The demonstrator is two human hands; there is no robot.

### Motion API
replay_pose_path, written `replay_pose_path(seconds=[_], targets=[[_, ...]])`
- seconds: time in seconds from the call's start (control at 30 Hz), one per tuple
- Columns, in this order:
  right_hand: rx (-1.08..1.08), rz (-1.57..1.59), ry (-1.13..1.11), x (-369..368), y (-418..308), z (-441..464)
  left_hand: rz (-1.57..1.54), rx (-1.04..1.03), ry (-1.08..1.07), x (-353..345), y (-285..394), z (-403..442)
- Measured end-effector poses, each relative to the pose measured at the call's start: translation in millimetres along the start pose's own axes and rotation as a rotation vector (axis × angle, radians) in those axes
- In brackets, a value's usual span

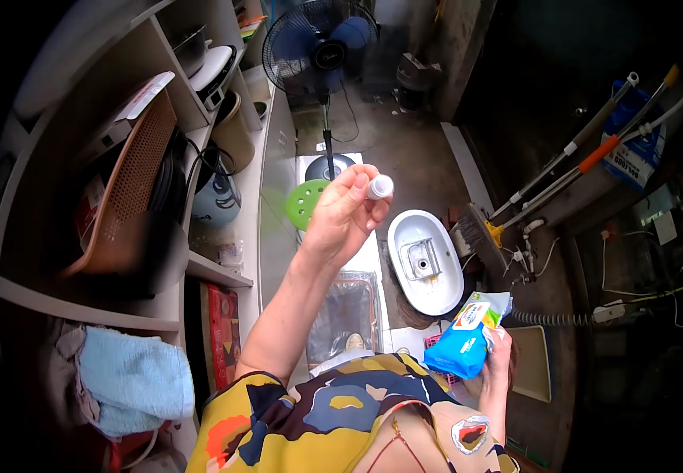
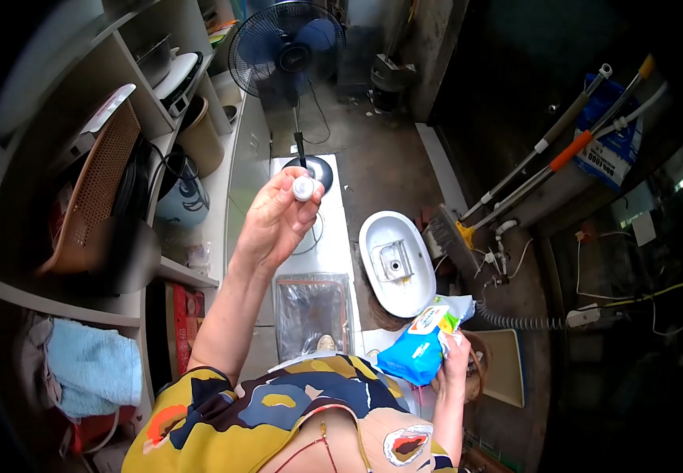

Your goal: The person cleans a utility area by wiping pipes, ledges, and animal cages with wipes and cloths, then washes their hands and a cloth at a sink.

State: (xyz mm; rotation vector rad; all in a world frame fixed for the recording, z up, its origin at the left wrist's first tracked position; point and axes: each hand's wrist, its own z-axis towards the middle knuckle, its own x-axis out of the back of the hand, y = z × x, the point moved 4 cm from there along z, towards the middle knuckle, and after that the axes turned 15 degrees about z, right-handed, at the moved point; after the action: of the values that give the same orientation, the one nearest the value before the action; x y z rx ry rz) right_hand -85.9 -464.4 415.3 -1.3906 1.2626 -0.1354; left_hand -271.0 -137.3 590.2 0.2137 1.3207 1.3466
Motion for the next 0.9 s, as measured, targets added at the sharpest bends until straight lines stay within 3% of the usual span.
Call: replay_pose_path(seconds=[0.1, 0.5, 0.67, 0.8, 0.87, 0.9], targets=[[-0.004, 0.013, -0.017, 13, -2, 8, -0.010, 0.013, -0.112, -13, -1, 2], [0.016, 0.040, -0.079, 43, -43, 25, 0.165, -0.014, -0.059, -81, -19, 17], [0.003, -0.017, -0.071, 70, -40, 32, 0.705, -0.108, 0.033, -122, -44, 25], [-0.102, -0.088, -0.111, 65, -32, 30, 1.032, -0.063, -0.051, -157, -98, 37], [-0.038, -0.160, -0.170, 84, -3, 41, 1.111, -0.067, -0.156, -172, -143, 40], [-0.024, -0.375, -0.150, 97, 14, 48, 1.140, -0.031, -0.214, -185, -168, 38]])
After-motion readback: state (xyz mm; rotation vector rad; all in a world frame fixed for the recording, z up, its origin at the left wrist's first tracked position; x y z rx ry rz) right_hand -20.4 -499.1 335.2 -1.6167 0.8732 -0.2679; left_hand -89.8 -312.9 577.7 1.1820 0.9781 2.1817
